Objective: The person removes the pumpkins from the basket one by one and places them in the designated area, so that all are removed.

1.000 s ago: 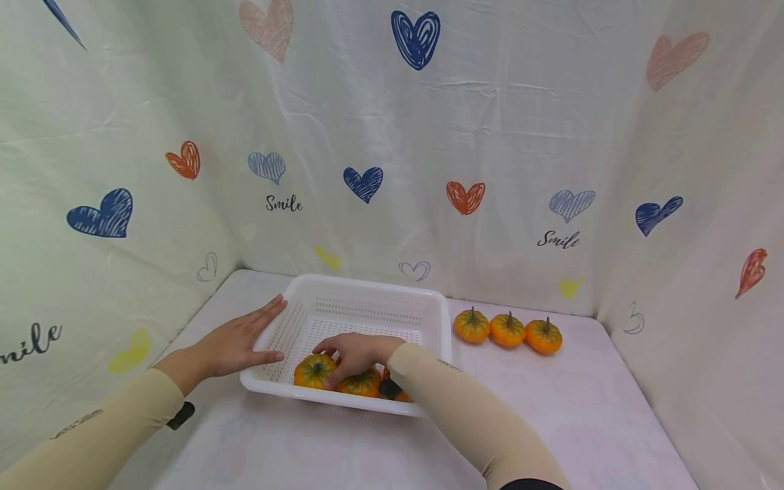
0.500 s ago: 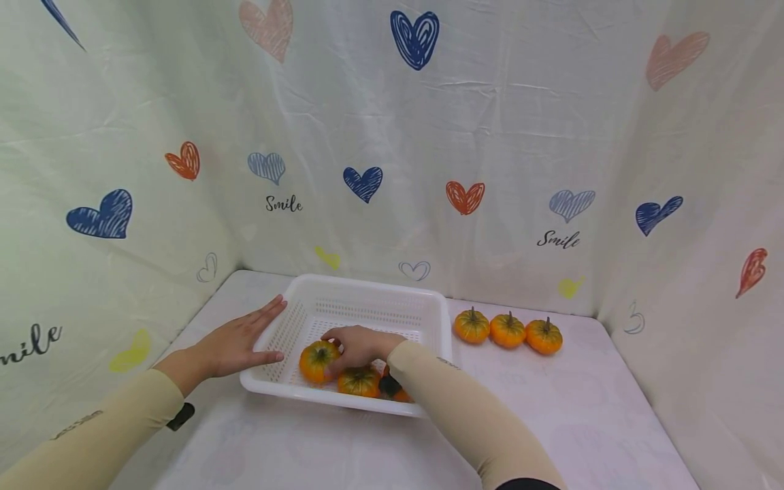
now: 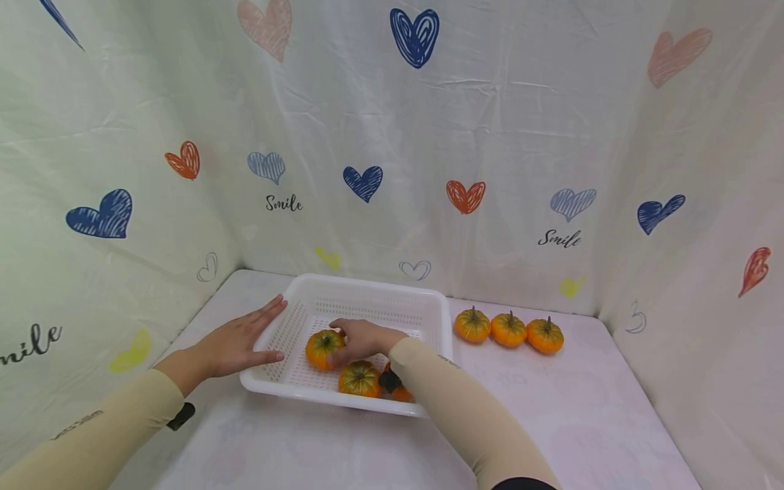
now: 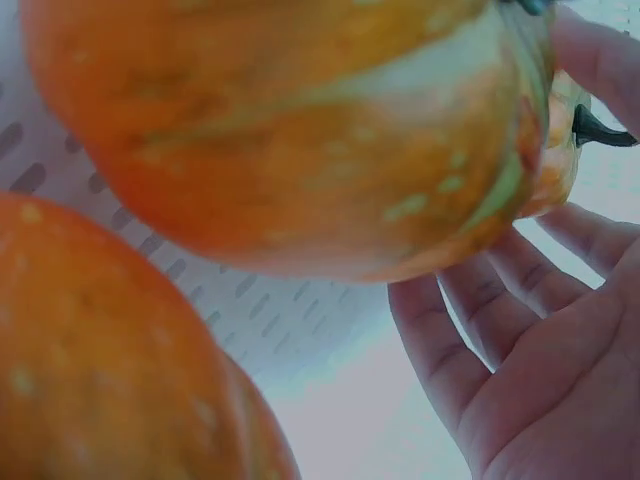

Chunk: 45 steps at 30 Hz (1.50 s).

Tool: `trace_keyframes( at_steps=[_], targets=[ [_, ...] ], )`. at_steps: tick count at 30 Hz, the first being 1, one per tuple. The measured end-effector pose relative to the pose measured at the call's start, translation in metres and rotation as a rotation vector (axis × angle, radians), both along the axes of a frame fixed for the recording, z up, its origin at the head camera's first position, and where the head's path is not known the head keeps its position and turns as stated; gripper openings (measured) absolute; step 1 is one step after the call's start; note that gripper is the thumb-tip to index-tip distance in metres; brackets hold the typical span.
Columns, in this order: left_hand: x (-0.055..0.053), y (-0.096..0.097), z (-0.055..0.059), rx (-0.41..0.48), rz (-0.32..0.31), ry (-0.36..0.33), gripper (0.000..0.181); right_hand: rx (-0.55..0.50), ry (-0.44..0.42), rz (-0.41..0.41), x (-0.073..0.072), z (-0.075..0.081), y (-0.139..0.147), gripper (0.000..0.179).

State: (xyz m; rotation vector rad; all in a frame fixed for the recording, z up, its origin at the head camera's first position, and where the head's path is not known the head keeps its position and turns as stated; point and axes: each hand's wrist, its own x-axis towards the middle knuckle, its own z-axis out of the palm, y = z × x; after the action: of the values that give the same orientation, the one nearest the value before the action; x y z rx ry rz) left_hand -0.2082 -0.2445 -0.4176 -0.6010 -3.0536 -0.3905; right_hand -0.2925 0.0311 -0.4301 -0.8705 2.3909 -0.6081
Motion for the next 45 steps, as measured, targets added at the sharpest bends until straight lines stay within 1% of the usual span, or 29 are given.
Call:
trace_keyframes(
  at_steps=[3,6,18,23,28,31,35,39,45],
  targets=[
    [0.0,0.0,0.0,-0.002,0.0,0.005,0.102,-0.011,-0.015,0.004,-0.001,0.0,0.0,0.083],
    [0.0,0.0,0.001,-0.008,0.008,-0.003,0.102,-0.015,-0.029,0.008,-0.001,0.0,0.0,0.085],
    [0.001,0.0,0.004,-0.013,0.012,-0.013,0.102,0.007,-0.025,0.007,-0.002,-0.002,-0.003,0.076],
    [0.001,0.0,0.004,-0.014,0.013,-0.01,0.103,-0.004,-0.012,0.023,-0.004,-0.003,-0.002,0.074],
    [0.001,0.001,0.003,-0.008,0.009,-0.004,0.103,-0.011,0.004,0.009,-0.005,-0.002,0.0,0.076],
    [0.001,0.0,0.002,-0.005,-0.002,0.009,0.102,-0.016,0.028,0.0,-0.006,-0.001,0.003,0.077],
    [0.0,0.0,0.001,-0.01,0.001,0.004,0.102,-0.023,0.065,0.001,-0.006,0.002,0.006,0.076],
    [0.001,0.0,0.001,-0.013,0.013,-0.006,0.104,-0.047,0.08,0.001,-0.007,0.007,0.009,0.076],
    [0.002,0.0,0.002,-0.017,0.018,-0.013,0.104,-0.133,0.044,-0.013,-0.009,0.013,0.018,0.076]
  ],
)
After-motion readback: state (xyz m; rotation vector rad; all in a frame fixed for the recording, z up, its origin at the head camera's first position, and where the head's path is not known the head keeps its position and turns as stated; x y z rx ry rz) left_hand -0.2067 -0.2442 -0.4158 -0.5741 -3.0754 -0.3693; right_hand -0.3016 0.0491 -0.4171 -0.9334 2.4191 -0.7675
